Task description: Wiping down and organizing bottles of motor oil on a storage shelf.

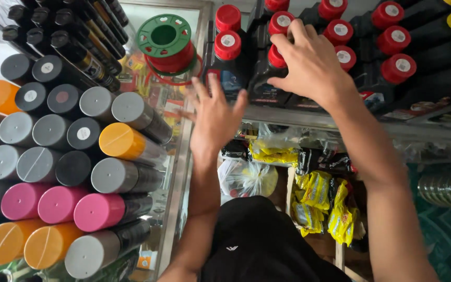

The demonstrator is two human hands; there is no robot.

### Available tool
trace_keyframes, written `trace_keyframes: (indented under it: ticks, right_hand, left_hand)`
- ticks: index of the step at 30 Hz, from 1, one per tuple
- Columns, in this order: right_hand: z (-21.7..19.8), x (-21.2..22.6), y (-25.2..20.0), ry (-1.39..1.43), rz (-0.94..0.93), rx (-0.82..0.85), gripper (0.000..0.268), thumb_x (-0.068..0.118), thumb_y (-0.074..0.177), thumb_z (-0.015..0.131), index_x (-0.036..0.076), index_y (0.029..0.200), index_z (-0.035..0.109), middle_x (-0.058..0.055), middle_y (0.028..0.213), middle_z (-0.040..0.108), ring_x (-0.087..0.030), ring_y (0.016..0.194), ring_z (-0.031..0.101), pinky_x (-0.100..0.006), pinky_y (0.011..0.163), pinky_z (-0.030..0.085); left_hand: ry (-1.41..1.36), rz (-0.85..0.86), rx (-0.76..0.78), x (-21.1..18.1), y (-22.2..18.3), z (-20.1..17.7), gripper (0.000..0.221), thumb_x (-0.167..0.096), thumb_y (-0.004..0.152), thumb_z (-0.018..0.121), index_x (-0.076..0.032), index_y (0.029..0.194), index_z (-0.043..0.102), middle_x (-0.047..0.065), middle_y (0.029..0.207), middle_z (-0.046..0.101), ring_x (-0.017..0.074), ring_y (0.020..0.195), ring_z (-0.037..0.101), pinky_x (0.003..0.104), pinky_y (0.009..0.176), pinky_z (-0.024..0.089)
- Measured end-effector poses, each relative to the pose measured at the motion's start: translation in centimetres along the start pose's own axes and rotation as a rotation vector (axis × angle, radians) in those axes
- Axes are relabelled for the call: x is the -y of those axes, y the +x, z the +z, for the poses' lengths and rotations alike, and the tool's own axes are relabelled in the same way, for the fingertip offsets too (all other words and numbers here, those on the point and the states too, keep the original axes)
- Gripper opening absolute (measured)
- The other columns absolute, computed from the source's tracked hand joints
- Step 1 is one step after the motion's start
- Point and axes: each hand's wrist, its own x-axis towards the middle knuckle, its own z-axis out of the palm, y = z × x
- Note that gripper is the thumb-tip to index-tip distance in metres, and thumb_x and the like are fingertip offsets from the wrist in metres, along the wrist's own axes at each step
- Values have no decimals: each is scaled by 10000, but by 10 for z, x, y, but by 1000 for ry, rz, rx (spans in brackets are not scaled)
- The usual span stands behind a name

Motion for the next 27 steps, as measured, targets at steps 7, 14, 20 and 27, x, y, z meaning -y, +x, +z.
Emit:
trace_keyframes:
  ticks: [7,14,20,27]
  right_hand:
    - [20,-7,-5,48,-36,-120,846,279,611,946,45,1341,590,-158,1206,557,-346,932,619,-443,765,576]
    - [15,-10,-10,190,-47,-76,734,306,557,1001,86,1137,608,-116,1137,587,-315,949,631,-456,828,565]
    - [10,-10,-19,297,-69,-24,702,302,610,976,92,1151,581,-92,985,717,-288,819,678,-426,712,542]
    - [8,-6,-30,526,-178,-132,620,145,636,961,8,1129,611,-113,963,666,-256,748,623,-379,691,527]
  left_hand:
    - [-275,318,-559,-2,-18,30,557,-119,801,777,-20,1293,535,182,1300,523,380,1147,562,443,965,512]
    - [-381,381,-383,17,-14,93,670,-192,800,790,-47,1383,493,149,1350,540,342,1165,623,400,939,553]
    - [-429,466,-393,18,-4,105,777,-206,817,812,-11,1456,415,180,1412,520,343,1224,619,380,990,539]
    - [-401,536,-423,16,5,108,847,-212,761,887,-51,1463,441,146,1409,519,333,1218,571,413,1027,513]
